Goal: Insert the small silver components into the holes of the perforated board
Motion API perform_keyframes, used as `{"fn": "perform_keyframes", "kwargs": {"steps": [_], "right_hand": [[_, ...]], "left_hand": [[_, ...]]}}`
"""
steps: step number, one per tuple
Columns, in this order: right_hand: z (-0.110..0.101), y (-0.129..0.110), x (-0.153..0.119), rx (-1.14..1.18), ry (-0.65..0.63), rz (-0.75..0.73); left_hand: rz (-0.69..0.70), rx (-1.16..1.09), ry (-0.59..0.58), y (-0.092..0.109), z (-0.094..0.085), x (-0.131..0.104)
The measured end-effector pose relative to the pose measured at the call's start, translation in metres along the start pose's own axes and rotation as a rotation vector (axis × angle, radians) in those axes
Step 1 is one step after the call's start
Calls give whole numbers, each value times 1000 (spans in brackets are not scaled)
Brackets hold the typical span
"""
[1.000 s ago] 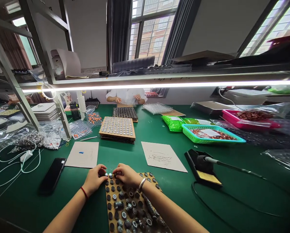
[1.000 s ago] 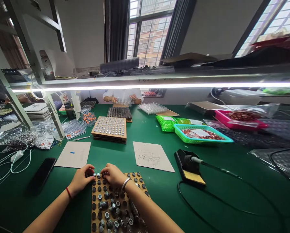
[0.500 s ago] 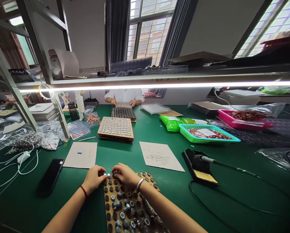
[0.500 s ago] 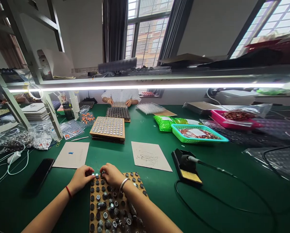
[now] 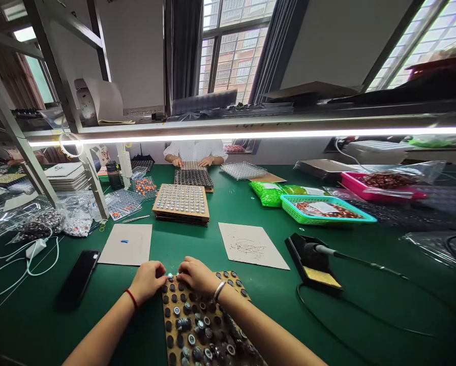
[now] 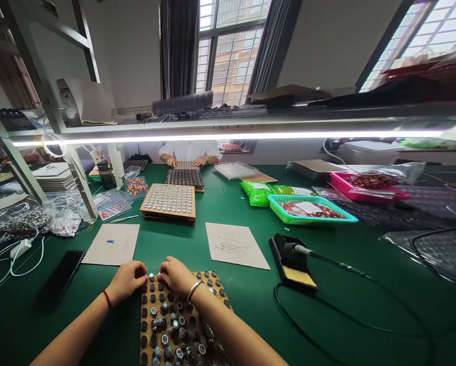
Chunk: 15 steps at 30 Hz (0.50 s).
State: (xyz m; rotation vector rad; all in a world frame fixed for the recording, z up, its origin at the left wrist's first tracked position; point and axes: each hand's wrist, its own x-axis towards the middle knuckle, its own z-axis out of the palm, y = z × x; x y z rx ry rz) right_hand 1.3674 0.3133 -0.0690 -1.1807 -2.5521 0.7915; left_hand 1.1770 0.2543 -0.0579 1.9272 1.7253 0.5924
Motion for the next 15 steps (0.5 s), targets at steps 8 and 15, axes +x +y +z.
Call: {"fn": "perform_keyframes", "kwargs": {"steps": [8,15], "right_hand": [[-6,12,-6,112,31,51],[-8,11,-9,111,44,35]], "left_hand": [[-49,-139,23,-8,-6,-1],[-39,-238,-102,-6,-6,-12]]}}
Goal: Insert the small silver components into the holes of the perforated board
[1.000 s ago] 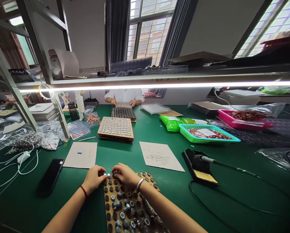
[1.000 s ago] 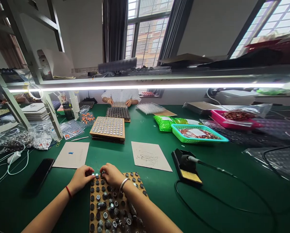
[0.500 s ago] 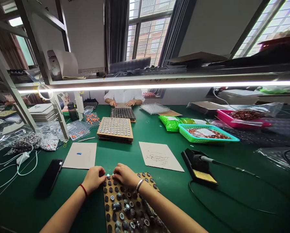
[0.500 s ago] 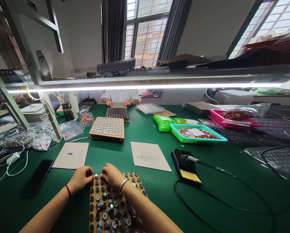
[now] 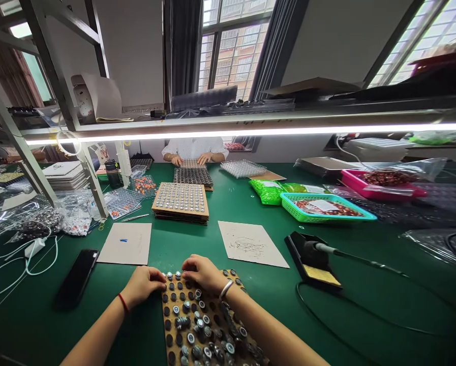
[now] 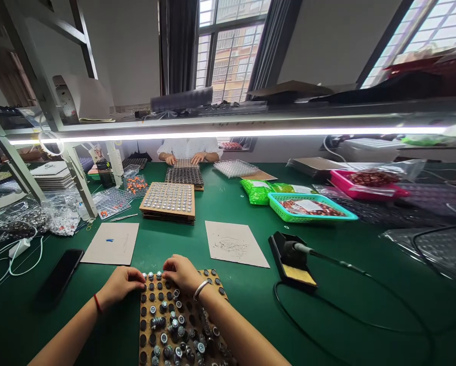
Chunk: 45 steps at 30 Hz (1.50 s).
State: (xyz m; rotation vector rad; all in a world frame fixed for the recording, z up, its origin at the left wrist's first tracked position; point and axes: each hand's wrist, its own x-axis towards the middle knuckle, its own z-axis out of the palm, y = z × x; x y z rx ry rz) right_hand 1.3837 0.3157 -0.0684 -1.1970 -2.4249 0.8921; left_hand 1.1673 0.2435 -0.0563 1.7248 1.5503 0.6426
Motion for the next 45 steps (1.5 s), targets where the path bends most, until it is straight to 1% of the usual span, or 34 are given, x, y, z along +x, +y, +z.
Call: {"fn": "perform_keyframes", "kwargs": {"steps": [4,8,13,19,25,28,31,33,35,38,40,42,45], "right_hand": [[-1,1,0,-26,7,6],[-2,2,-2,-38,-11,-7],[-3,-1,-3,-47,-31,-45],[-1,-3,-2,-67,-49,-69],[-2,3,-2,-33,-48,-88],[-3,8,0,-5,-43,-96],[-3,10,1,27,-33,-122],[-3,9,1,57,-15,-149],[-3,6,0,93,9,-182],[-4,1,-3,153,56,-231],[-5,1,-5,198,92,-251],[-5,2,-5,246,123,-254],[-5,6,-3,308,135,-240]], "left_hand": [[13,58,8,1,4,-2],[25,107,9,3,2,2],[-26,181,81,2,-3,12],[-53,235,-9,5,-1,19],[-30,236,-27,8,-1,18],[-28,193,-24,7,-2,17],[-25,137,14,10,-1,17],[-17,95,52,15,4,19],[-13,26,64,22,12,23],[-25,-127,25,29,25,34],[-50,-216,-10,30,29,41],[-78,-276,-42,30,29,48],[-97,-325,-74,28,25,53]]}}
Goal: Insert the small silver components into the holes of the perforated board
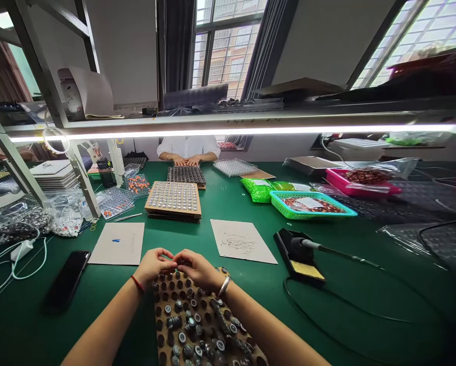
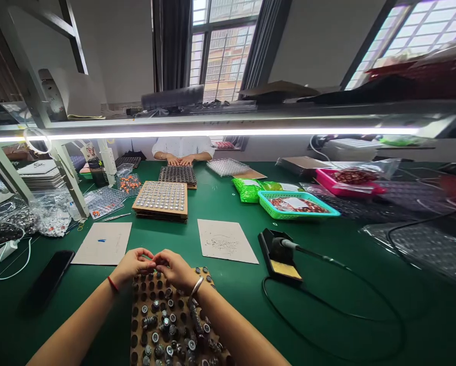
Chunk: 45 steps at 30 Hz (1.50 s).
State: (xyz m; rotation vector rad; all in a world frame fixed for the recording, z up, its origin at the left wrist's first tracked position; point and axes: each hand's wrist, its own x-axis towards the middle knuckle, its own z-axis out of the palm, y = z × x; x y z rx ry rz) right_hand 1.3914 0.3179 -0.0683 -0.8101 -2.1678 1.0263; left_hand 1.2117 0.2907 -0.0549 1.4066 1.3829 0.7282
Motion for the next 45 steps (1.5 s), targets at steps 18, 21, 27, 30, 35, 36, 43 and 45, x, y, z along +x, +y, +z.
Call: {"fn": "perform_keyframes", "kwargs": {"steps": [18,21,27,30,35,36,43,45], "right_hand": [[-12,9,-8,-367,-171,178],[-16,10,-8,-381,-186,193],[-13,5,-7,-386,-182,206],[-12,4,-5,-384,-184,196],[-15,4,-4,-356,-189,178],[-15,4,-4,-350,-182,173],[3,-4,1,-324,-159,139],[5,-5,2,-331,-160,149]], "left_hand": [[-45,456,-93,3,10,10],[-46,478,-93,2,6,7],[-59,479,-62,2,0,3],[-44,472,-30,4,-6,-1],[-18,461,93,-1,-29,-22],[-14,454,107,-3,-33,-28],[10,414,129,-17,-37,-56],[28,423,129,-20,-34,-57]]}}
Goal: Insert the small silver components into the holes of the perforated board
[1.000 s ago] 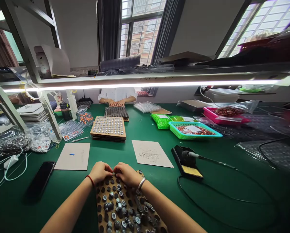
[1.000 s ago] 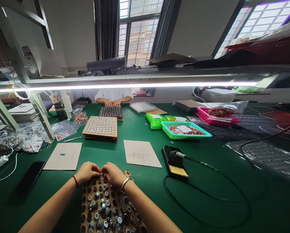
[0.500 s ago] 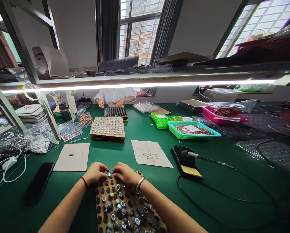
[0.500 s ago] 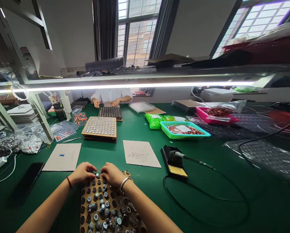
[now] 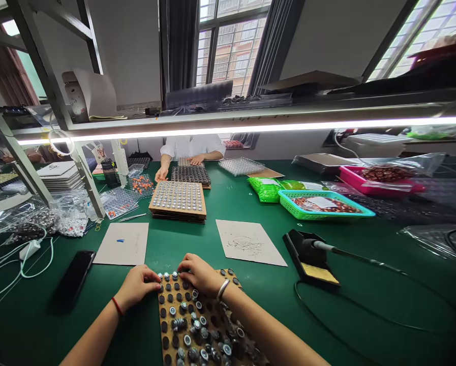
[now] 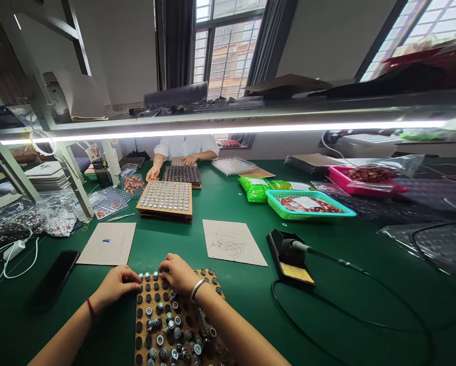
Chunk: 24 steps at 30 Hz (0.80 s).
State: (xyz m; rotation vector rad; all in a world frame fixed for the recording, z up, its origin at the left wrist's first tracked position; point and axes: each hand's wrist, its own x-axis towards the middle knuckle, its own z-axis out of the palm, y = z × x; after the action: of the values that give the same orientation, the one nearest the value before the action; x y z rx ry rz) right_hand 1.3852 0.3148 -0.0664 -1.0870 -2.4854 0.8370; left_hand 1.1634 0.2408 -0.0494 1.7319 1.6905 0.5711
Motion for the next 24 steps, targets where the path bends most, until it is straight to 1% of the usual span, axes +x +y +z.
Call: {"fn": "perform_keyframes", "kwargs": {"steps": [2,5,9,11,13,16,18,24], "right_hand": [[-3,0,-1,-9,6,11],[-13,2,-9,-25,8,19],[-22,3,-29,-41,-64,-7],[-22,2,-38,-54,-109,-30],[-19,1,-44,-73,-141,-50],[-14,-1,-47,-100,-157,-63],[-12,-2,-47,-111,-149,-63],[-11,-1,-49,-111,-112,-71]], "left_hand": [[17,12,7,-1,3,0],[31,30,24,1,3,-1],[78,64,46,14,4,-6],[113,91,22,23,11,-9],[143,127,-34,32,20,-11],[168,190,-104,42,35,-10],[173,229,-110,46,42,-8],[157,319,-72,58,59,4]]}}
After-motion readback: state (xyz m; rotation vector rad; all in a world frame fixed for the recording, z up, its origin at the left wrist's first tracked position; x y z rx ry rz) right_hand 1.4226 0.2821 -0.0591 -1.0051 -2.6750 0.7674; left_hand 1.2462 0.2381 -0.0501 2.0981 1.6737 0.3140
